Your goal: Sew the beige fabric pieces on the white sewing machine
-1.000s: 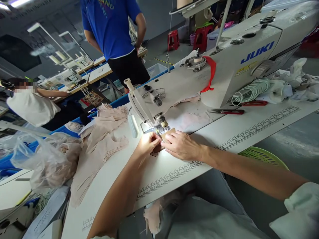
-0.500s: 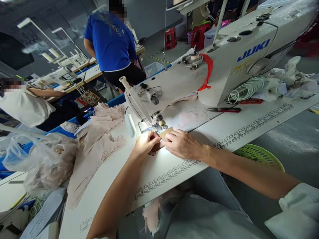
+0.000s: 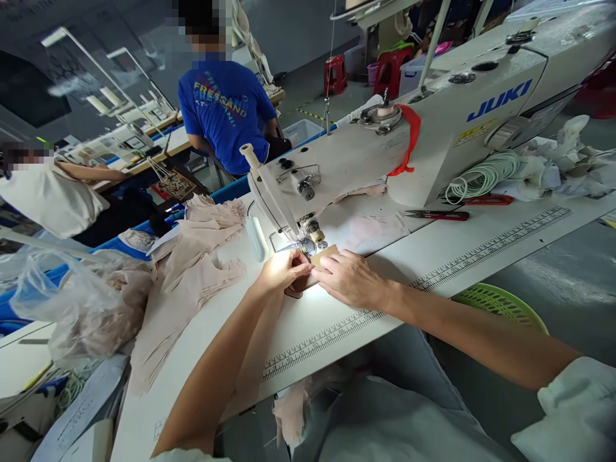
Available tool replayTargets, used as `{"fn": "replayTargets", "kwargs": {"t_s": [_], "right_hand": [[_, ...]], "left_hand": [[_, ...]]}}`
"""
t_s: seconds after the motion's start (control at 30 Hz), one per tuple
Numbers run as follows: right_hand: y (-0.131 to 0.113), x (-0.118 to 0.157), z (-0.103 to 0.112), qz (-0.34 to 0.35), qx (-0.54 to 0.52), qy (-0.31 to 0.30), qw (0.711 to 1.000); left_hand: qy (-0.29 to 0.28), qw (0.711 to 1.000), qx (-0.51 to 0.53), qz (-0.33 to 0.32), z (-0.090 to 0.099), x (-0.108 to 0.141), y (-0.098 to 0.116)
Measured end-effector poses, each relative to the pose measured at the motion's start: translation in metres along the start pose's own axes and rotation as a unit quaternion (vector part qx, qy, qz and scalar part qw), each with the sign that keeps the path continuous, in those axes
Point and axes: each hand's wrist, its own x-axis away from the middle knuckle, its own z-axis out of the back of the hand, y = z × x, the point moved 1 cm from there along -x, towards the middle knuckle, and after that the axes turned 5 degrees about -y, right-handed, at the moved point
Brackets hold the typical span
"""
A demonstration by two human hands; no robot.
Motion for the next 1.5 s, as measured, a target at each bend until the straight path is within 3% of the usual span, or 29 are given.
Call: {"fn": "replayTargets", "kwargs": {"t_s": [0.1,0.2,0.33,0.47,0.73,0.9,1.03,1.5], "right_hand": [[-0.001,-0.001,-0.001,0.003,0.004,0.003,1.0],[-0.001,-0.001,-0.001,0.009,0.005,0.014,1.0],[0.0,-0.001,-0.001,0.012,-0.006,0.017,1.0],[-0.001,-0.001,-0.001,0.009,-0.01,0.014,1.0],[0.0,0.001,-0.001,0.007,-0.006,0.016,1.0],[0.016,-0.001,0.001,-0.056,0.0,0.042,0.998],[0.025,-0.003,0.001,-0.097,-0.004,0.05,0.994],[0.025,0.001,0.0,-0.102,-0.008,0.034,0.994]], "left_hand": [[0.072,0.984,-0.147,-0.07,0.004,0.012,-0.001],[0.149,0.933,-0.262,-0.198,-0.008,0.033,-0.001],[0.167,0.884,-0.312,-0.305,-0.035,0.054,-0.005],[0.172,0.877,-0.331,-0.304,-0.049,0.059,-0.012],[0.182,0.875,-0.347,-0.284,-0.055,0.061,-0.009],[0.199,0.862,-0.379,-0.272,-0.053,0.052,-0.009],[0.201,0.874,-0.371,-0.242,-0.048,0.04,-0.013],[0.224,0.875,-0.356,-0.24,-0.046,0.024,-0.016]]}}
